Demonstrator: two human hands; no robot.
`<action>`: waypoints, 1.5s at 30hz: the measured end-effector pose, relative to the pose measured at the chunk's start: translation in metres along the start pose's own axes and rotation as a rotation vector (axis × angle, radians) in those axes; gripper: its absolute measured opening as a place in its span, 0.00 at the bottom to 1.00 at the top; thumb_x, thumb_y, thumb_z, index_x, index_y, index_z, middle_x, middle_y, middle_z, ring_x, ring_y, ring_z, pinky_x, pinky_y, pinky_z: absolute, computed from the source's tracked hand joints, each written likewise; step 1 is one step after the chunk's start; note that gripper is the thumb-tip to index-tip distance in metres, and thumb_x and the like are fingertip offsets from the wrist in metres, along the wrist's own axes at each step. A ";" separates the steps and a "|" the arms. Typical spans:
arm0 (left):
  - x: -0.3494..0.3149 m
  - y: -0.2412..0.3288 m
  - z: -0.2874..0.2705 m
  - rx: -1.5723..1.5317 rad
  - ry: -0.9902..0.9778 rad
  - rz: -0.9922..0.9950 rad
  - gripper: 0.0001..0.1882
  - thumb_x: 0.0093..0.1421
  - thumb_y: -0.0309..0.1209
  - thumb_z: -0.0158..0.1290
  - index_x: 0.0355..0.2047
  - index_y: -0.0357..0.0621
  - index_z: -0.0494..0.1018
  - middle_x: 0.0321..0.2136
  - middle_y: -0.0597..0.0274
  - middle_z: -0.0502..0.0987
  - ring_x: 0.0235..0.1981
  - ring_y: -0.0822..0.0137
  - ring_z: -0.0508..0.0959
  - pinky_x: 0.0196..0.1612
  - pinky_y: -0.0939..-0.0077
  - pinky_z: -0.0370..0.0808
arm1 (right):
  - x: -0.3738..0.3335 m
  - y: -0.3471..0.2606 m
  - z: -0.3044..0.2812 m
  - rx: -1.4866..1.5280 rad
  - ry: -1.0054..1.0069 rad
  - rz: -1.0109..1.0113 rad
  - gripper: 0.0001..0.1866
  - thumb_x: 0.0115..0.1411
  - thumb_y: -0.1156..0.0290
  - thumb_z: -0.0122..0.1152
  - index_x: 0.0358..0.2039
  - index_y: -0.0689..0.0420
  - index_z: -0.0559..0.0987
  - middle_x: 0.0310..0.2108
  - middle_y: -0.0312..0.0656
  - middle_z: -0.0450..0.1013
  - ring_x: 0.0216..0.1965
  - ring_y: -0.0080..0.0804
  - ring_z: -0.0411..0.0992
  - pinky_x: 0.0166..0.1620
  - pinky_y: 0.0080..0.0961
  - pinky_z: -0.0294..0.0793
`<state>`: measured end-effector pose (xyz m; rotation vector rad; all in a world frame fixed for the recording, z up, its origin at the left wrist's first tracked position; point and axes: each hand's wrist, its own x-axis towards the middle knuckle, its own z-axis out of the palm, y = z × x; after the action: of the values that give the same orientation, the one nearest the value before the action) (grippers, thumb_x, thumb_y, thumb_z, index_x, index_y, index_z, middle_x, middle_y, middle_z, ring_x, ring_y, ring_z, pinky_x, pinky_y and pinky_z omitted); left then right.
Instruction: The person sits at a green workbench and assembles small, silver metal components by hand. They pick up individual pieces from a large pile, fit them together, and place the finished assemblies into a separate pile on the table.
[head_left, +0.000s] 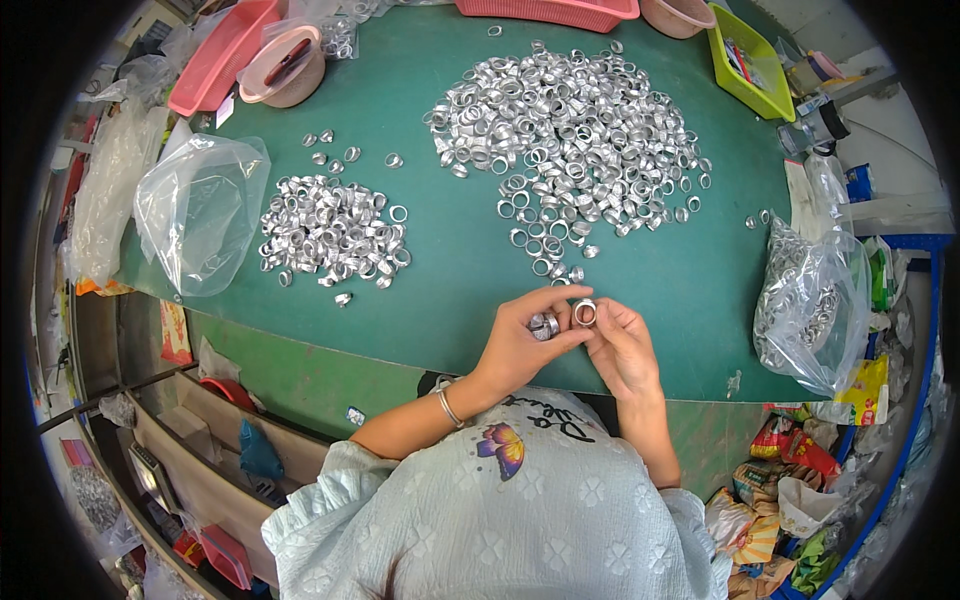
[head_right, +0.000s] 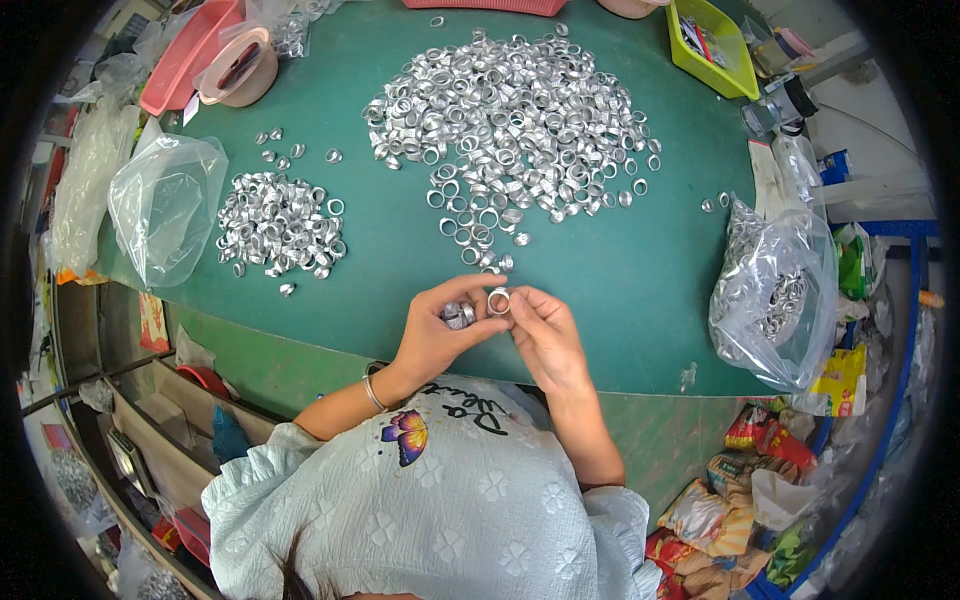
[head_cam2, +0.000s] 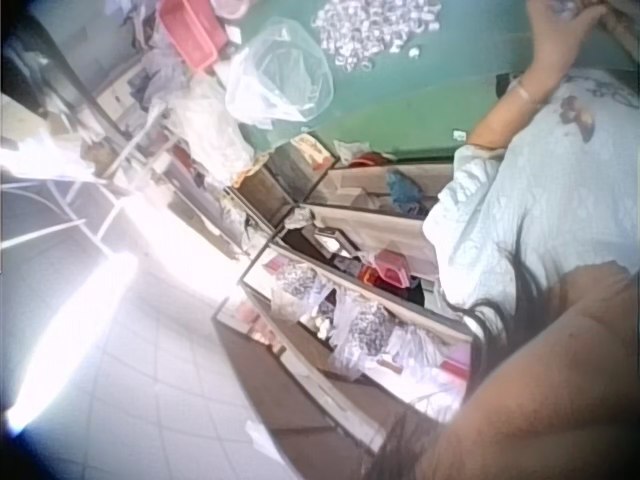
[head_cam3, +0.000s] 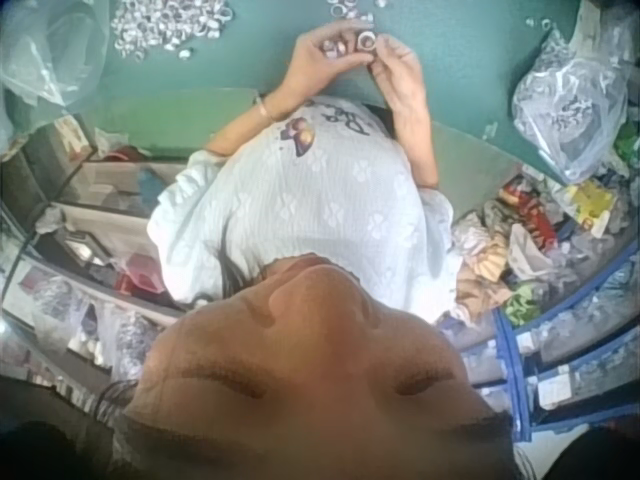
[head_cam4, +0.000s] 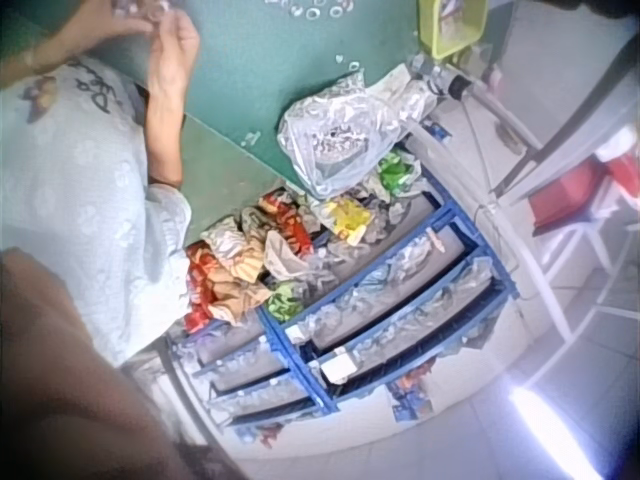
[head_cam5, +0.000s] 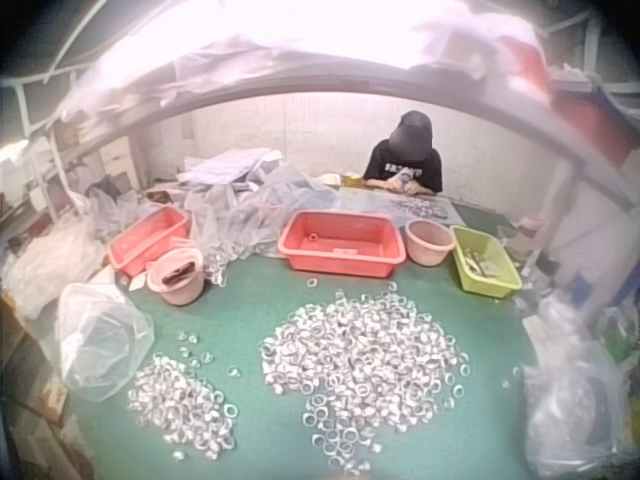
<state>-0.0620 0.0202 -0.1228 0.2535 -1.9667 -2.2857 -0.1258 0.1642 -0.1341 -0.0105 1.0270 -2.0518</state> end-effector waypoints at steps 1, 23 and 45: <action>0.000 -0.001 0.001 0.052 0.011 0.047 0.24 0.48 0.19 0.59 0.48 0.40 0.70 0.20 0.72 0.67 0.23 0.81 0.66 0.28 0.86 0.65 | 0.000 0.001 0.000 -0.034 0.008 -0.020 0.11 0.61 0.67 0.52 0.33 0.63 0.75 0.32 0.37 0.73 0.33 0.20 0.68 0.39 0.17 0.65; 0.003 0.004 -0.017 -1.184 -0.217 -0.691 0.22 0.66 0.41 0.38 0.47 0.32 0.65 0.21 0.65 0.62 0.16 0.81 0.57 0.11 0.92 0.53 | 0.026 0.002 -0.009 -1.160 0.380 -0.403 0.13 0.51 0.74 0.61 0.38 0.61 0.75 0.29 0.38 0.72 0.29 0.25 0.68 0.32 0.20 0.63; 0.002 0.002 0.001 -0.065 0.084 -0.033 0.18 0.52 0.23 0.57 0.45 0.38 0.71 0.28 0.69 0.71 0.27 0.81 0.69 0.30 0.87 0.68 | 0.004 0.002 0.016 -0.312 0.137 -0.167 0.08 0.60 0.76 0.52 0.39 0.62 0.75 0.31 0.34 0.72 0.31 0.17 0.67 0.35 0.12 0.64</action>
<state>-0.0641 0.0203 -0.1213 0.3718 -1.8583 -2.3140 -0.1216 0.1499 -0.1261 -0.1224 1.4674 -2.0405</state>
